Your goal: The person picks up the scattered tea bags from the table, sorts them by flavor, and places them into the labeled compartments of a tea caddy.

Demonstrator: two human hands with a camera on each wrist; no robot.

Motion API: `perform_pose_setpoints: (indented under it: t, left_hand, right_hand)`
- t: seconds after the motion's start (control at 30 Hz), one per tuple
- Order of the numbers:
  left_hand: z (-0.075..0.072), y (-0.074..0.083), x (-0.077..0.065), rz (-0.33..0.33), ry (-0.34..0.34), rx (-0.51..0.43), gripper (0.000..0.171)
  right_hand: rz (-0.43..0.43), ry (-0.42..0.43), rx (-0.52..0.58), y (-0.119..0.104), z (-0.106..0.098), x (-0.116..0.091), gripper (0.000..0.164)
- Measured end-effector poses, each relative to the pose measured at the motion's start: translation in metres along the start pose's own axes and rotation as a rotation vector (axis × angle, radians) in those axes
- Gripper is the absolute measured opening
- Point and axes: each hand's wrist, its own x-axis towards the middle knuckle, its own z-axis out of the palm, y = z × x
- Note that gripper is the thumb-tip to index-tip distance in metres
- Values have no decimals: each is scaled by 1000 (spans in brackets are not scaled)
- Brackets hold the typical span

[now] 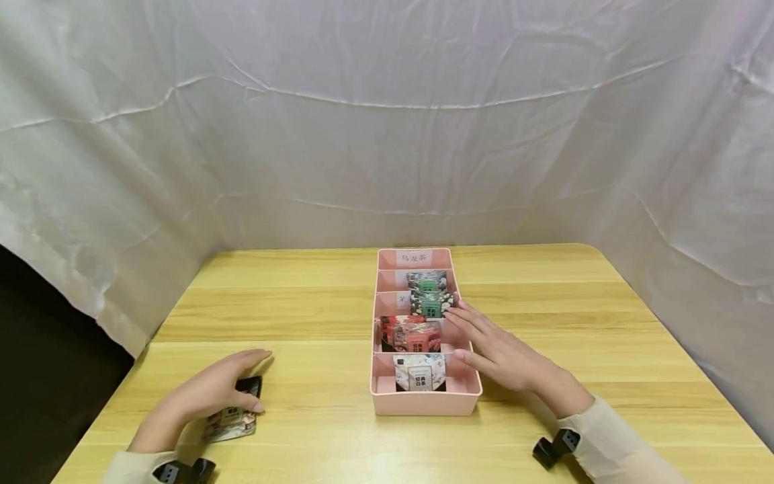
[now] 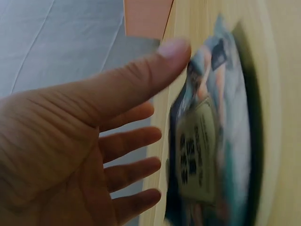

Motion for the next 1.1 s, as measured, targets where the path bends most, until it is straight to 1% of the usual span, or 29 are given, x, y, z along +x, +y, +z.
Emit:
perform_pose_setpoints:
  t: [0.1, 0.2, 0.33, 0.43, 0.57, 0.67, 0.77, 0.83, 0.93, 1.07, 1.1]
  left_hand:
    - [-3, -7, -8, 6, -13, -33, 102]
    - [-6, -13, -15, 24, -19, -35, 105]
    - [-7, -18, -19, 54, -20, 8, 105]
    - [-6, -17, -19, 63, 12, 44, 102]
    - [-4, -15, -15, 42, 46, 91, 97]
    - [-3, -11, -12, 16, 37, 125, 96]
    - [-3, -7, -7, 12, 20, 149, 92]
    - [-3, -5, -4, 29, 11, 171, 87]
    - [-3, -1, 1, 46, 18, 185, 74]
    - [-5, 8, 12, 60, 65, 179, 48]
    - [-7, 11, 15, 75, 82, 187, 42]
  right_hand:
    - [2, -1, -1, 0, -1, 0, 64]
    - [8, -8, 6, -1, 0, 0, 64]
    - [12, -10, 15, -1, 0, 0, 64]
    - [15, -7, 18, -1, -1, 0, 64]
    - [16, -11, 20, -1, 0, 0, 64]
    - [18, -13, 23, -1, 0, 0, 64]
    - [25, -12, 24, 0, 0, 1, 64]
    - [28, -13, 24, 0, 0, 1, 64]
    - [24, -16, 27, 0, 0, 1, 64]
    - [27, -26, 23, -1, 0, 0, 64]
    - [28, -26, 23, -1, 0, 0, 64]
